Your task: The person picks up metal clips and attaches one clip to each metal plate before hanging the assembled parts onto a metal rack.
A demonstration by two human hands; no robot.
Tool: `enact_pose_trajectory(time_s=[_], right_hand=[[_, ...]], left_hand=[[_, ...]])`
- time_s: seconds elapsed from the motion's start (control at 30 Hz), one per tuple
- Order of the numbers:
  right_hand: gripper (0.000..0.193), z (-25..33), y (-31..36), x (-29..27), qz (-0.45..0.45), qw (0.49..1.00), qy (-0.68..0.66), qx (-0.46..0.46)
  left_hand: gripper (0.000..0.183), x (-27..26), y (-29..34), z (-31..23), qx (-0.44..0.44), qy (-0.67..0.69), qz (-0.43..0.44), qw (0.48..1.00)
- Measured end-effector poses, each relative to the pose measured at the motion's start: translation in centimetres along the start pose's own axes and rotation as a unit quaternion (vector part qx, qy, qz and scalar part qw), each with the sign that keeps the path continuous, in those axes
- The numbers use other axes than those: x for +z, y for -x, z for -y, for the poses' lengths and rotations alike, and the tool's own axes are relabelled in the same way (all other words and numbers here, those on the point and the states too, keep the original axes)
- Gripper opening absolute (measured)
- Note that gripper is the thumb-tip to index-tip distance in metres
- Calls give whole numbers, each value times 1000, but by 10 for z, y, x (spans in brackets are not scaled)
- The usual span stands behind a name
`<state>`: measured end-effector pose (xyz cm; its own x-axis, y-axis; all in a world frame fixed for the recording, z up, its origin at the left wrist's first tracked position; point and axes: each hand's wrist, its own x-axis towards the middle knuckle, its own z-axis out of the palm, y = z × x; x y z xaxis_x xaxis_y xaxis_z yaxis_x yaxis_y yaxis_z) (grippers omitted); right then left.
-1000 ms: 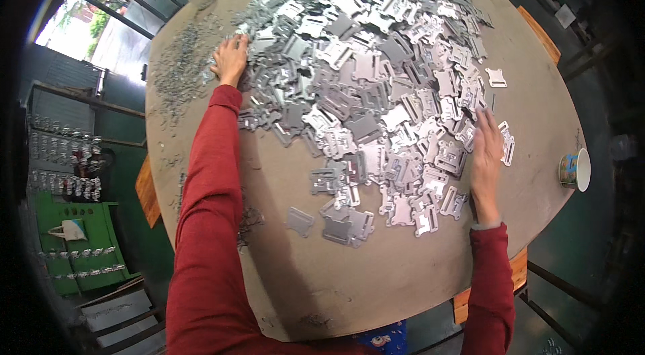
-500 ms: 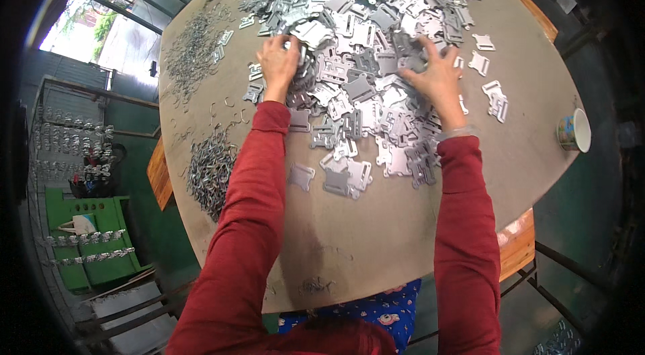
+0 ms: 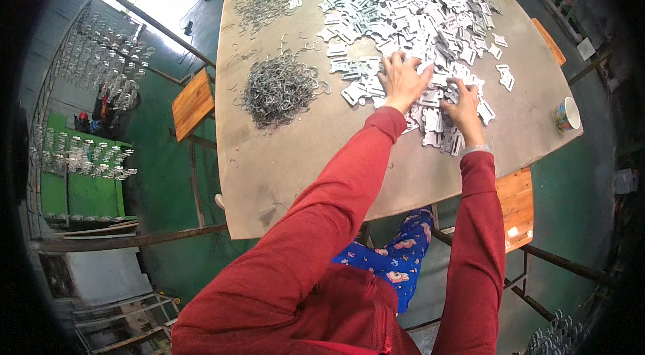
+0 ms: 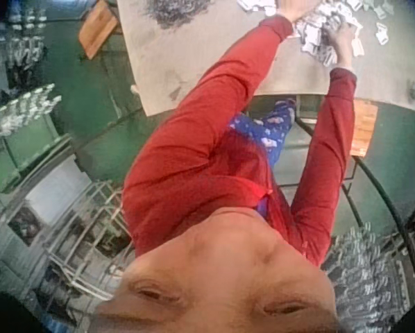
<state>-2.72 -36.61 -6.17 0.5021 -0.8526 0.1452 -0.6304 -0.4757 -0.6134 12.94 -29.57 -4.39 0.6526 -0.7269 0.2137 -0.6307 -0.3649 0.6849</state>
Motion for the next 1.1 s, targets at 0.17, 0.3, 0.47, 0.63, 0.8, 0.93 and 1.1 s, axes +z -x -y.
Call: enact_pose_trajectory(time_s=[0.17,0.3,0.47,0.63,0.8,0.93,1.1], right_hand=[[46,20,42,-4,-41,997,-19,-58],[43,30,68,-7,-42,988,22,-144],[44,40,107,-10,22,985,45,-163],[44,47,124,-26,37,983,-34,-177],[33,43,135,-48,-51,989,-121,-73],[27,48,135,-33,-19,993,-78,-83],[18,81,105,11,-36,975,70,-206]], left_hand=[[40,-28,49,9,108,18,18,994],[37,-59,64,35,194,86,-35,977],[24,-126,3,123,211,-57,-3,976],[17,-146,-21,173,297,-190,165,921],[14,-150,-15,184,377,-254,162,876],[21,-150,-11,184,485,-393,125,771],[16,-156,-7,179,401,-327,143,844]])
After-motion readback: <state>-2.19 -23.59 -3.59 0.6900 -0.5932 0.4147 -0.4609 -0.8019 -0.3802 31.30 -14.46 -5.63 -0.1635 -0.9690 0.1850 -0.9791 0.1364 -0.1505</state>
